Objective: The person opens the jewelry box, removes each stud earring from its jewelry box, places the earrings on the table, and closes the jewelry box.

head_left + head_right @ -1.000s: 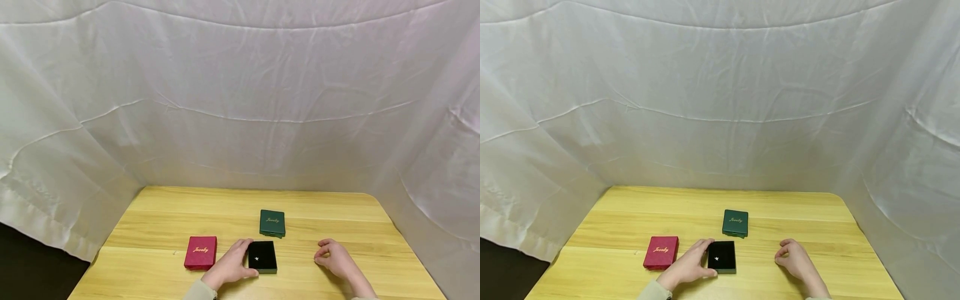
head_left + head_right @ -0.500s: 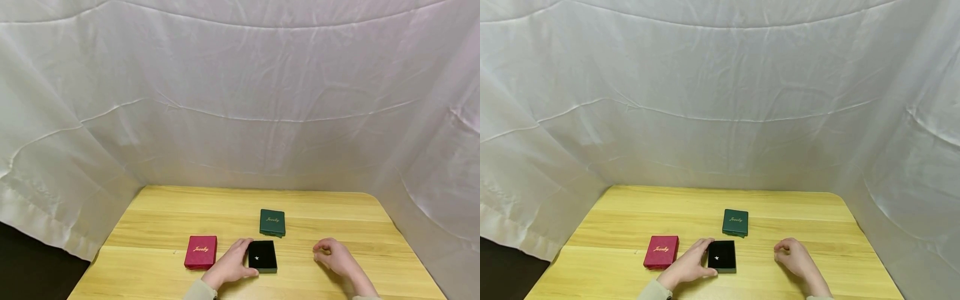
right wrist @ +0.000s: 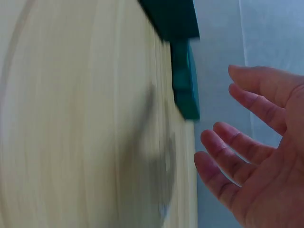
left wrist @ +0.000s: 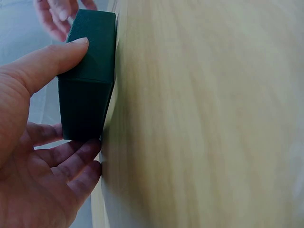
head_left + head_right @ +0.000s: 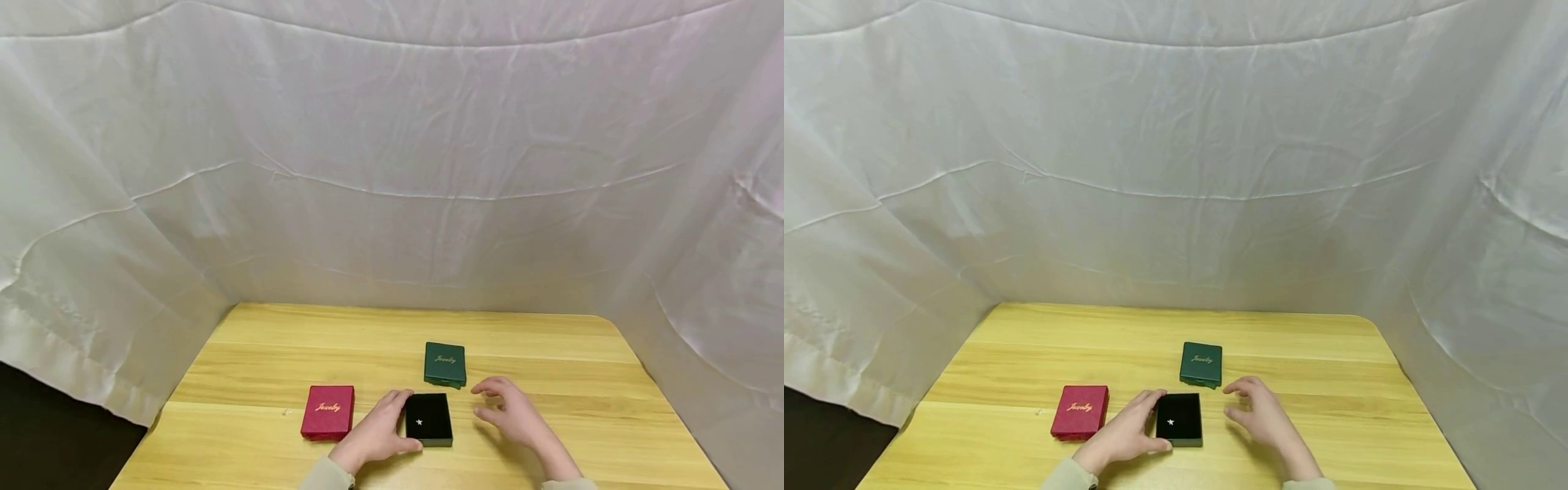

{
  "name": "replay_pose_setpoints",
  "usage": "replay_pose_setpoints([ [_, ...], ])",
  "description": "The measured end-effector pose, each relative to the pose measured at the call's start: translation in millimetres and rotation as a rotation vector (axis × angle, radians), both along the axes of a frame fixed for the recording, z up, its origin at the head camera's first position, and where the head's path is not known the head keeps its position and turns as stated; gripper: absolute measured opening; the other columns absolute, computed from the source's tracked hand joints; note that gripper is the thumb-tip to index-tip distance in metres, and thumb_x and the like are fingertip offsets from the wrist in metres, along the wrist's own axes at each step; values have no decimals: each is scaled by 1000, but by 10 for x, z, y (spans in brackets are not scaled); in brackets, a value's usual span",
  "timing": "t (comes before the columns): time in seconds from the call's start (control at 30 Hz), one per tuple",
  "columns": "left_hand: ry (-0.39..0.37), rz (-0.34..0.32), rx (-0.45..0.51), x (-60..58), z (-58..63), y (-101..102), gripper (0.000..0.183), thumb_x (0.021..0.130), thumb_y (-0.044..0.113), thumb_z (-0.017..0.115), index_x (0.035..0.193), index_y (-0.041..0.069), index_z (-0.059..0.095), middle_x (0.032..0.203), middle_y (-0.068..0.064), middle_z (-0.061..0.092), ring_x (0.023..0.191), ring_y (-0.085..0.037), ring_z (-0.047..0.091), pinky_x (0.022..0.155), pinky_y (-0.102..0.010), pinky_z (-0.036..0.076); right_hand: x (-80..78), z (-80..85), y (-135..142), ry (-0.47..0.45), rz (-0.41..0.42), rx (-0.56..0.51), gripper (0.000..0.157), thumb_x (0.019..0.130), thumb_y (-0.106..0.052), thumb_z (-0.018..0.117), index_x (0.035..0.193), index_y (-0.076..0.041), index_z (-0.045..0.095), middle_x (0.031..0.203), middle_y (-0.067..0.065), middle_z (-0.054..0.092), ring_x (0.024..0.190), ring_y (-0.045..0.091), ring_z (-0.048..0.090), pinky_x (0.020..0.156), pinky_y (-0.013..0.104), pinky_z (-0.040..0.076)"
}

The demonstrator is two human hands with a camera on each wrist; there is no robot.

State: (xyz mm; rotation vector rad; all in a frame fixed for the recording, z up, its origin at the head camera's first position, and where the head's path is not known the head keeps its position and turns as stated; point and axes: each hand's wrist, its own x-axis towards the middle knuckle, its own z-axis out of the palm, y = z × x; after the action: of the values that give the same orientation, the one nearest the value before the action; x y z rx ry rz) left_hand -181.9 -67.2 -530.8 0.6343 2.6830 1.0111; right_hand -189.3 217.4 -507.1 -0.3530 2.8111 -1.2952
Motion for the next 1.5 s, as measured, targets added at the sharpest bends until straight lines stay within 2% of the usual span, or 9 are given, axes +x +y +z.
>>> replay_pose_setpoints([
  [0.17, 7, -11, 7, -10, 4, -3, 92, 76, 41, 83, 148, 4, 39, 142, -13, 47, 127, -31, 47, 105, -50, 40, -31, -23, -248, 32, 134, -33, 24, 84, -13, 77, 106, -10, 70, 120, 12, 58, 106, 37, 57, 83, 52, 52],
  [0.33, 15, -21, 5, -9, 11, -9, 91, 77, 41, 83, 148, 4, 39, 141, -12, 47, 126, -29, 48, 104, -49, 41, -61, -43, -447, 43, 223, -1, 21, 84, -16, 77, 104, -12, 70, 123, 17, 55, 107, 36, 56, 82, 51, 51],
  [0.6, 31, -30, -4, -5, 11, -22, 90, 77, 42, 82, 147, 4, 39, 140, -10, 47, 126, -27, 48, 104, -48, 42, -94, -101, -629, 18, 257, 48, 18, 84, -18, 77, 100, -15, 72, 125, 18, 54, 114, 41, 52, 93, 60, 43],
  [0.8, 12, -30, 5, -20, 0, -18, 89, 78, 41, 82, 147, 5, 39, 141, -9, 46, 127, -26, 47, 105, -47, 41, -105, -121, -702, 23, 279, 60, 15, 83, -15, 78, 97, -16, 73, 124, 19, 55, 112, 43, 52, 92, 62, 44],
  [1.0, 12, -34, 4, -28, -2, -15, 89, 78, 41, 82, 147, 5, 39, 141, -10, 46, 128, -27, 46, 105, -47, 40, -102, -137, -749, 40, 275, 91, 13, 82, -15, 79, 93, -19, 74, 122, 15, 56, 110, 40, 53, 92, 60, 43],
  [1.5, 14, -33, -1, -19, 4, -17, 90, 78, 43, 82, 148, 5, 39, 141, -9, 47, 127, -25, 47, 105, -44, 41, -90, -130, -808, 71, 301, 135, 13, 78, -13, 83, 87, -19, 76, 117, 12, 59, 107, 34, 55, 90, 55, 46],
])
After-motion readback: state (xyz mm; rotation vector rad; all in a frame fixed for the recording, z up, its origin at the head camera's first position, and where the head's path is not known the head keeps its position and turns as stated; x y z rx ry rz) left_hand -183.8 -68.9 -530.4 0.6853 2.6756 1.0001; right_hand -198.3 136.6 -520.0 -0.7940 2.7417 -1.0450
